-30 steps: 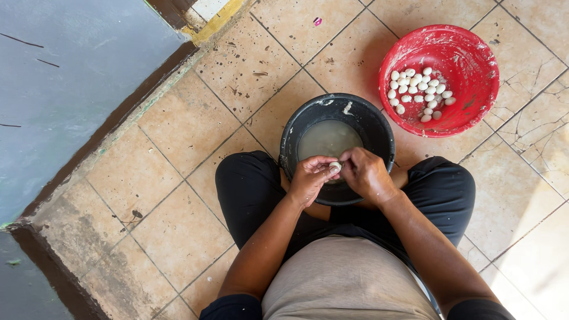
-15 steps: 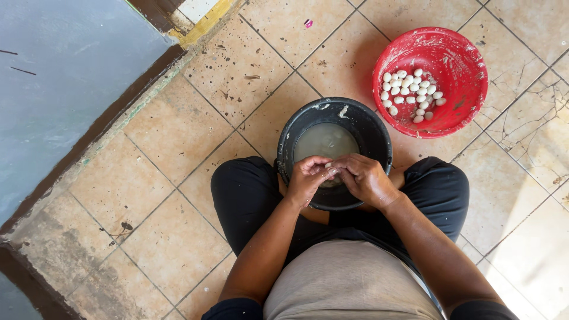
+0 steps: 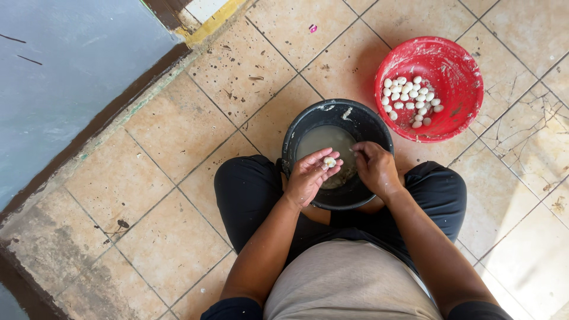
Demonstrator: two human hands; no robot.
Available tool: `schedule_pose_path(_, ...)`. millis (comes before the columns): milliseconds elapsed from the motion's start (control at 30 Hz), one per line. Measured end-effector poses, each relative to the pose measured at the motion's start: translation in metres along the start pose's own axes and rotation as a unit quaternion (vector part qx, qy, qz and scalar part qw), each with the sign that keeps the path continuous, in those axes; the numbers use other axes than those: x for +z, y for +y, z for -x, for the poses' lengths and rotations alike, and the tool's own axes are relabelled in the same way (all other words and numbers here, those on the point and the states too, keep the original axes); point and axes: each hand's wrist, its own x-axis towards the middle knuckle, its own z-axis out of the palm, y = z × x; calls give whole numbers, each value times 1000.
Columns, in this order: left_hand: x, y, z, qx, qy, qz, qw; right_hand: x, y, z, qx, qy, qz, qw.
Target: The person sits on the floor and peels hard-boiled eggs by hand. They dip the eggs in a black bucket of water, remove the shells, and place the peeled eggs into a red bowl.
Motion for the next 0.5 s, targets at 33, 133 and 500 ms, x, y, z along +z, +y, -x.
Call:
schedule_pose_path(33, 1, 2, 1, -4, 3, 2, 1000, 0, -1, 3, -69, 22, 18, 997)
schedule_pose_path(133, 2, 0, 4, -16, 12, 13, 1000, 0, -6, 14, -141, 31, -7, 990)
schedule_pose_path(500, -1, -15, 9, -8, 43, -90, 995, -6, -48, 23, -259, 8, 31, 965)
